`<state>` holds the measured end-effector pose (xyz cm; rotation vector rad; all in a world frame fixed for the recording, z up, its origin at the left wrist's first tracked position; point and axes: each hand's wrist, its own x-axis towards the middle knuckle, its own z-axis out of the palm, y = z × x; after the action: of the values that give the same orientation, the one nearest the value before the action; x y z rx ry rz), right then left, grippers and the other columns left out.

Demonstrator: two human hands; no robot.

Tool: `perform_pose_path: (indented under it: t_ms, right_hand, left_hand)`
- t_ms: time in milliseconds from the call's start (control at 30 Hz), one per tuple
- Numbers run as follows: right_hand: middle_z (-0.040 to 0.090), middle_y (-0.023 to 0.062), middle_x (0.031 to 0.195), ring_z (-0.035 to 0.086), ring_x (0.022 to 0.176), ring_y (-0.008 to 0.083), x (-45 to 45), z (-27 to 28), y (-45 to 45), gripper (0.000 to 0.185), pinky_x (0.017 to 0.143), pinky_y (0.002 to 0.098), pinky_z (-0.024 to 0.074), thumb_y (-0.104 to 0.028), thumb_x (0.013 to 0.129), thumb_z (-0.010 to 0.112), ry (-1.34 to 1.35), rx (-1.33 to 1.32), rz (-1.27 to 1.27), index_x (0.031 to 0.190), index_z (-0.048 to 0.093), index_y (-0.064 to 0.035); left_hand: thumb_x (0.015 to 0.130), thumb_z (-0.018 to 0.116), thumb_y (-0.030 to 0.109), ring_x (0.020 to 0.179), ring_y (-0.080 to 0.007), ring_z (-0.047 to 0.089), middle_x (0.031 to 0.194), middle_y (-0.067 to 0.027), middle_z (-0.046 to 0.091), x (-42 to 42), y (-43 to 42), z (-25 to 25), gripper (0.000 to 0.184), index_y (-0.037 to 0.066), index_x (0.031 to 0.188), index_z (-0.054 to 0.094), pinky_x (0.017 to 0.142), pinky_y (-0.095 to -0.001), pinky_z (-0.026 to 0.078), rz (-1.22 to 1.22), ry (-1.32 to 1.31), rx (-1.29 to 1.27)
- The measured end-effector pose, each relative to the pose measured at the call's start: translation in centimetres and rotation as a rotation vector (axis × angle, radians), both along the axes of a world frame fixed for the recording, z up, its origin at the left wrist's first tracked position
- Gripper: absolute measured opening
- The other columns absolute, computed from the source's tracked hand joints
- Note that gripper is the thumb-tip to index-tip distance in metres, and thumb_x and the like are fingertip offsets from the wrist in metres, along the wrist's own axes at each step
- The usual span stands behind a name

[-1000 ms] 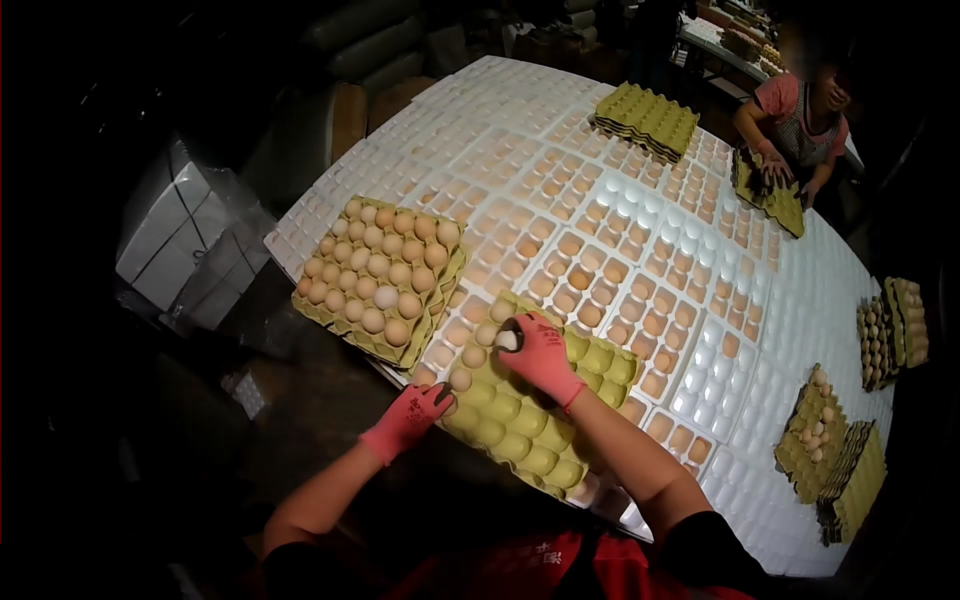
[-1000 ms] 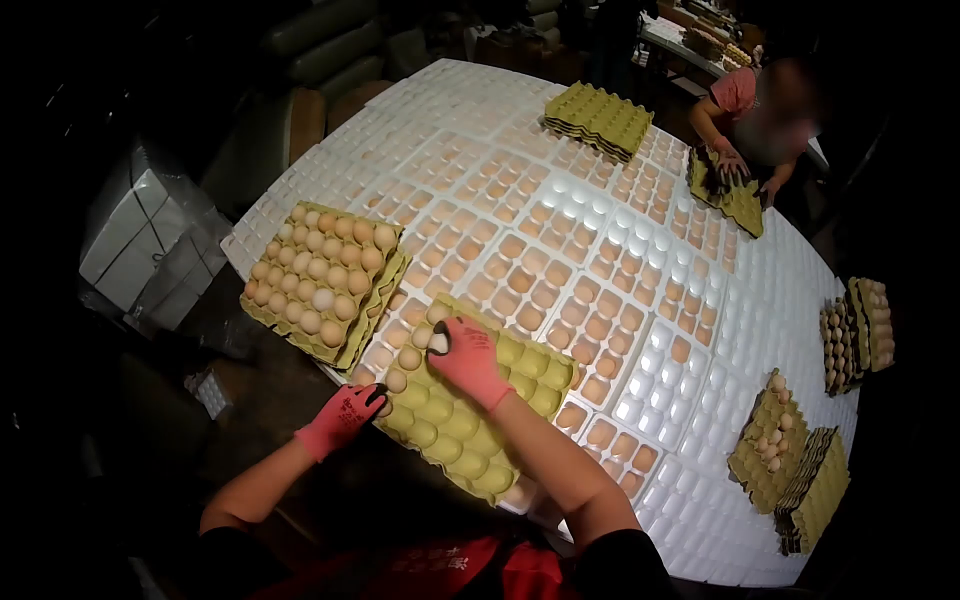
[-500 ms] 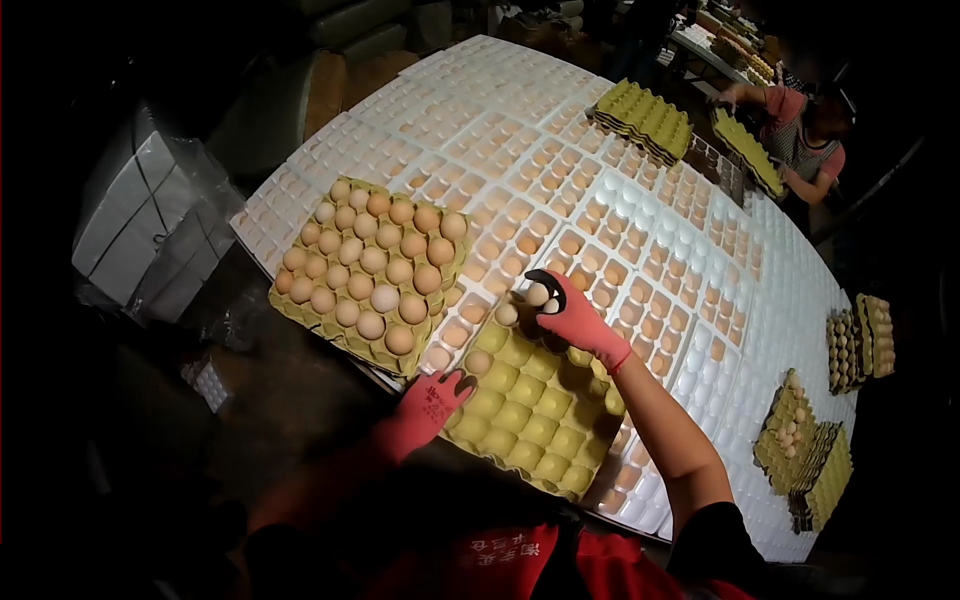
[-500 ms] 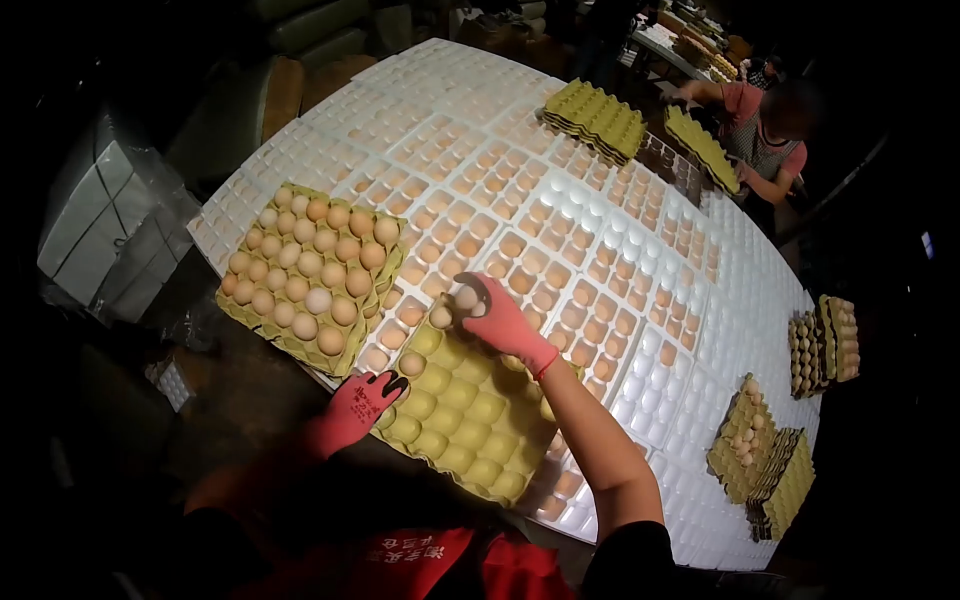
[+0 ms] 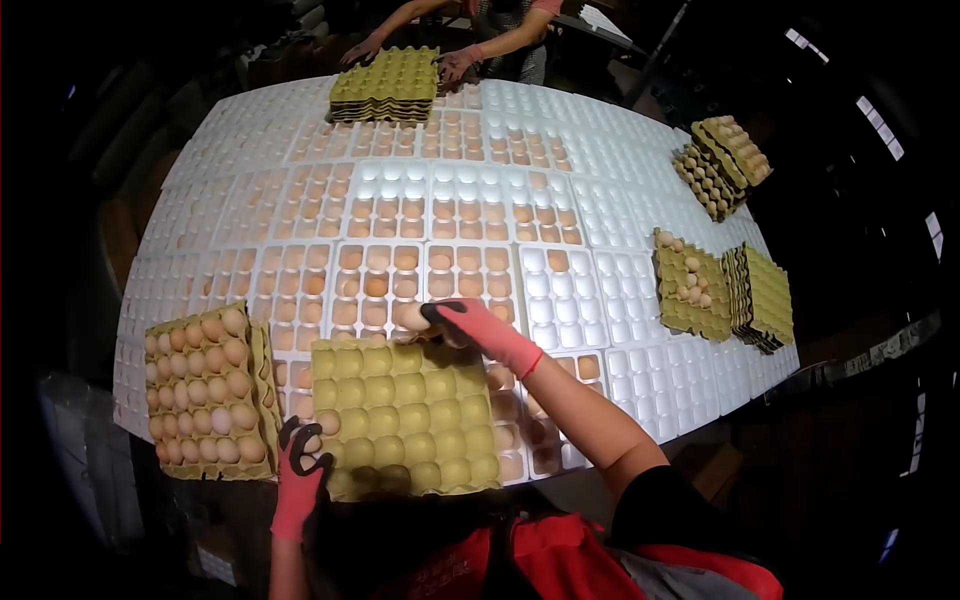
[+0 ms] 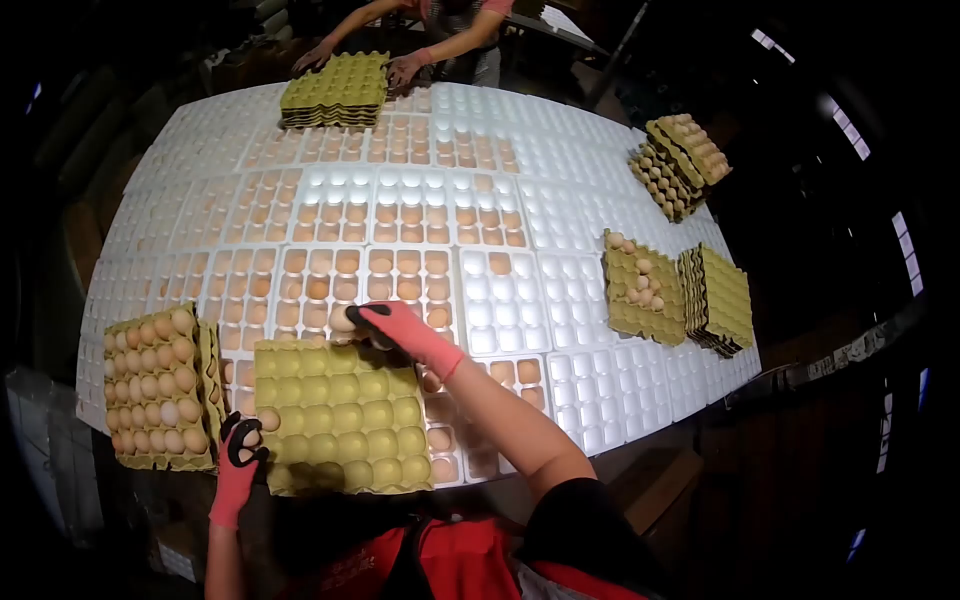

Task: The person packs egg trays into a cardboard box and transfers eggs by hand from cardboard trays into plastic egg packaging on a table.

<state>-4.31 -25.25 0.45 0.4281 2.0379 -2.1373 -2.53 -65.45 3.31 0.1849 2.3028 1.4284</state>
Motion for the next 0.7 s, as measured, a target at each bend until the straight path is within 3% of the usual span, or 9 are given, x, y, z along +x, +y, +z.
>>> perform_pose_path:
  t_ms: [33,67,100,167,333,467,567,633,700]
  right_hand:
    - [0.066,-0.0001,0.088,0.057,0.078,0.0068,1.7,1.6,3.4,0.036,0.064,0.0218,0.0456,-0.032,0.096,0.064,-0.038,0.049,-0.11,0.113,0.07,-0.0006]
    - [0.068,0.0043,0.086,0.062,0.08,0.0128,3.0,3.1,6.7,0.041,0.069,0.0249,0.0486,-0.035,0.092,0.066,-0.101,0.216,-0.232,0.113,0.07,0.0001]
    - [0.069,0.0121,0.097,0.067,0.082,0.0235,3.4,2.9,10.2,0.052,0.072,0.0306,0.0524,-0.043,0.086,0.07,-0.085,0.769,-0.3,0.115,0.069,-0.0001]
    - [0.056,0.0172,0.126,0.065,0.102,0.0321,3.1,-1.9,15.2,0.057,0.088,0.0384,0.0527,-0.047,0.08,0.07,-0.119,1.126,-0.477,0.121,0.067,-0.0074]
    - [0.052,0.0164,0.129,0.062,0.11,0.0311,1.5,-3.6,19.2,0.054,0.09,0.0413,0.052,-0.04,0.083,0.069,-0.102,1.16,-0.259,0.13,0.06,-0.0156]
    - [0.054,0.0162,0.126,0.064,0.108,0.0297,4.5,-4.4,18.6,0.055,0.092,0.0397,0.0504,-0.033,0.086,0.066,0.03,1.288,0.118,0.137,0.053,-0.0162]
    - [0.053,0.0148,0.127,0.061,0.11,0.0304,6.1,-4.1,19.0,0.047,0.094,0.0408,0.0466,-0.029,0.09,0.062,0.134,1.09,-0.157,0.134,0.054,-0.0144]
    - [0.053,0.0141,0.126,0.057,0.112,0.0307,6.0,-6.2,20.5,0.045,0.096,0.0409,0.0439,-0.026,0.092,0.06,0.167,1.18,-0.151,0.134,0.054,-0.0117]
    - [0.054,0.0136,0.125,0.054,0.115,0.031,6.1,-6.8,21.4,0.043,0.098,0.0408,0.0412,-0.023,0.092,0.06,0.253,1.252,-0.259,0.132,0.054,-0.0093]
  left_hand:
    - [0.079,0.069,0.006,0.124,-0.0362,0.049,0.144,-0.0195,0.046,0.6,1.1,0.0,0.053,0.006,0.131,0.057,0.102,-0.0442,0.044,-0.241,0.594,-0.444]
    - [0.073,0.072,0.008,0.126,-0.0414,0.045,0.149,-0.0217,0.04,0.2,0.9,-2.0,0.054,0.007,0.125,0.059,0.102,-0.0468,0.042,-0.317,0.766,-0.712]
    - [0.071,0.075,0.008,0.124,-0.0423,0.045,0.15,-0.0199,0.039,0.0,0.6,-3.4,0.055,0.008,0.124,0.059,0.1,-0.046,0.043,-0.385,0.852,-0.924]
    - [0.069,0.078,0.01,0.124,-0.041,0.045,0.148,-0.0182,0.04,-1.3,2.2,-1.6,0.056,0.01,0.122,0.06,0.099,-0.0464,0.043,-0.394,0.629,-0.775]
    - [0.063,0.085,0.018,0.121,-0.0371,0.048,0.144,-0.0155,0.045,-4.3,3.2,-0.1,0.052,0.01,0.11,0.063,0.099,-0.047,0.044,-0.7,0.706,-0.835]
    - [0.07,0.081,0.014,0.112,-0.0307,0.056,0.126,-0.0146,0.059,-2.9,4.4,2.1,0.037,0.007,0.104,0.067,0.095,-0.0424,0.047,-0.356,0.764,-0.694]
    - [0.084,0.074,0.021,0.093,-0.0208,0.063,0.104,-0.0083,0.066,-3.4,5.8,1.3,0.027,0.004,0.104,0.067,0.08,-0.0328,0.051,0.095,-0.152,-0.085]
    - [0.096,0.06,0.033,0.072,-0.0119,0.061,0.092,-0.0043,0.065,-1.6,12.3,3.9,0.035,0.002,0.111,0.066,0.056,-0.0224,0.047,-0.049,-0.647,0.331]
    - [0.092,0.067,0.029,0.076,-0.0125,0.061,0.097,-0.0056,0.067,0.5,19.6,3.8,0.042,0.0,0.122,0.063,0.064,-0.0247,0.05,-0.106,-0.645,0.25]
